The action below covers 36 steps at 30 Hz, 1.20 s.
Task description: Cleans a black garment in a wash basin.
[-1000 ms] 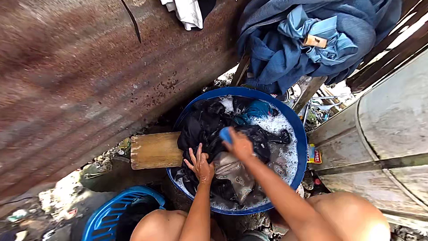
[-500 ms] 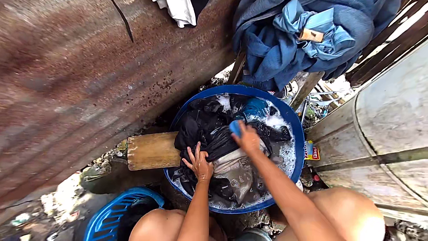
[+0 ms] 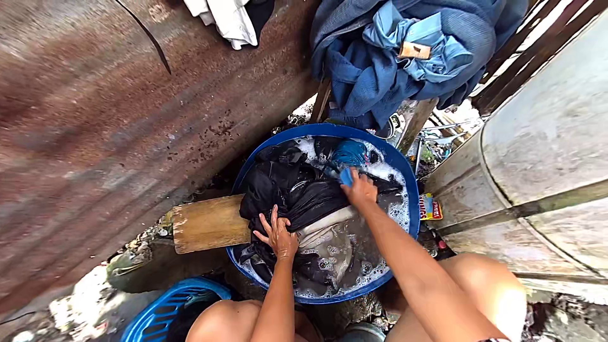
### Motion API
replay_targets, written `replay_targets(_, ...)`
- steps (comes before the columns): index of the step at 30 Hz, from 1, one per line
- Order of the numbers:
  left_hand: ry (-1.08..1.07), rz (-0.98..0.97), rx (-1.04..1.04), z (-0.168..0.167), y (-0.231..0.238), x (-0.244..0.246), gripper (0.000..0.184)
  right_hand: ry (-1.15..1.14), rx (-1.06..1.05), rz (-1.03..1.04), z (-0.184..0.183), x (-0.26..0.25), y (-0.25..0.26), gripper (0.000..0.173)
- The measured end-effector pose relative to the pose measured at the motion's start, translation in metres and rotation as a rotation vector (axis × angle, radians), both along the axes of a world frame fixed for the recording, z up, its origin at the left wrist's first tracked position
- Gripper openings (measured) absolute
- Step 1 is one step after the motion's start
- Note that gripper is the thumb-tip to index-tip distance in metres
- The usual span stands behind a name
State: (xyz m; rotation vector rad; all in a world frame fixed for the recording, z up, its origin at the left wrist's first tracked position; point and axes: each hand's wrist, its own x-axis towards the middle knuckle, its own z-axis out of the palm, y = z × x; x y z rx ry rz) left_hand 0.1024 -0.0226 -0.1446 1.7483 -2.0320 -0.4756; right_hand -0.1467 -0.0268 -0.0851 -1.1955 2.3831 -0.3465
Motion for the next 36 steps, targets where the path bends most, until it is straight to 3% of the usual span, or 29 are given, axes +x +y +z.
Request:
replay_targets(3, -0.001, 0.004, 0.005, 0.002, -0.003, -0.001, 0.016, -0.171, 0.105, 0.018, 0.022, -0.028, 0.0, 0.075)
replay_targets(5, 0.001, 0.006, 0.018, 0.003, -0.003, -0.001, 0.016, -0.368, 0.085, 0.284, 0.024, -0.025, 0.017, 0.065)
replay_targets(6, 0.002, 0.009, 0.021, 0.002, -0.002, -0.001, 0.016, -0.4, 0.178, 0.45, 0.024, -0.016, 0.029, 0.058)
replay_targets(8, 0.0, 0.01, 0.022, 0.001, -0.001, 0.0, 0.016, -0.32, 0.489, 0.674, 0.019, 0.008, 0.049, 0.056)
replay_targets(10, 0.0, 0.008, 0.025, 0.004, -0.002, -0.002, 0.016, -0.236, 0.599, 0.657, -0.009, 0.019, 0.064, 0.067)
replay_targets(13, -0.017, 0.011, 0.058, 0.007, 0.0, 0.001, 0.017, -0.196, 0.548, 0.539, -0.041, 0.022, 0.081, 0.066)
replay_targets(16, -0.005, -0.002, 0.04, 0.005, -0.001, 0.001, 0.017, -0.413, 0.545, 0.577, -0.007, 0.018, 0.071, 0.068)
replay_targets(18, -0.02, -0.005, 0.055, 0.006, -0.002, 0.001, 0.016, -0.671, 0.392, 0.632, 0.022, 0.008, 0.059, 0.056)
replay_targets(21, -0.055, 0.003, 0.097, 0.006, -0.003, -0.001, 0.016, -0.931, -0.014, 0.469, 0.034, 0.021, 0.032, 0.05)
replay_targets(24, -0.075, 0.027, 0.091, 0.001, -0.003, -0.001, 0.033, -0.599, -0.222, 0.381, 0.042, 0.103, -0.005, 0.065)
replay_targets(25, -0.096, 0.032, 0.072, -0.001, -0.002, 0.001, 0.05, -0.436, -0.206, 0.416, 0.04, 0.134, -0.011, 0.071)
replay_targets(27, -0.121, 0.044, 0.06, -0.001, -0.001, 0.004, 0.056, -0.214, -0.082, 0.537, 0.036, 0.161, -0.015, 0.072)
replay_targets(29, -0.048, 0.026, 0.067, 0.005, -0.003, 0.004, 0.037, -0.095, -0.03, 0.469, 0.028, 0.13, -0.017, 0.07)
replay_targets(33, -0.028, -0.002, 0.06, 0.001, -0.002, 0.001, 0.02, -0.025, -0.039, 0.001, 0.005, 0.01, -0.015, 0.073)
replay_targets(35, -0.036, 0.001, 0.065, 0.002, -0.005, -0.001, 0.022, -0.065, -0.049, -0.154, 0.0, 0.002, -0.014, 0.075)
replay_targets(36, -0.036, 0.008, 0.06, 0.003, -0.007, -0.003, 0.023, -0.068, -0.095, -0.13, 0.003, 0.023, -0.013, 0.074)
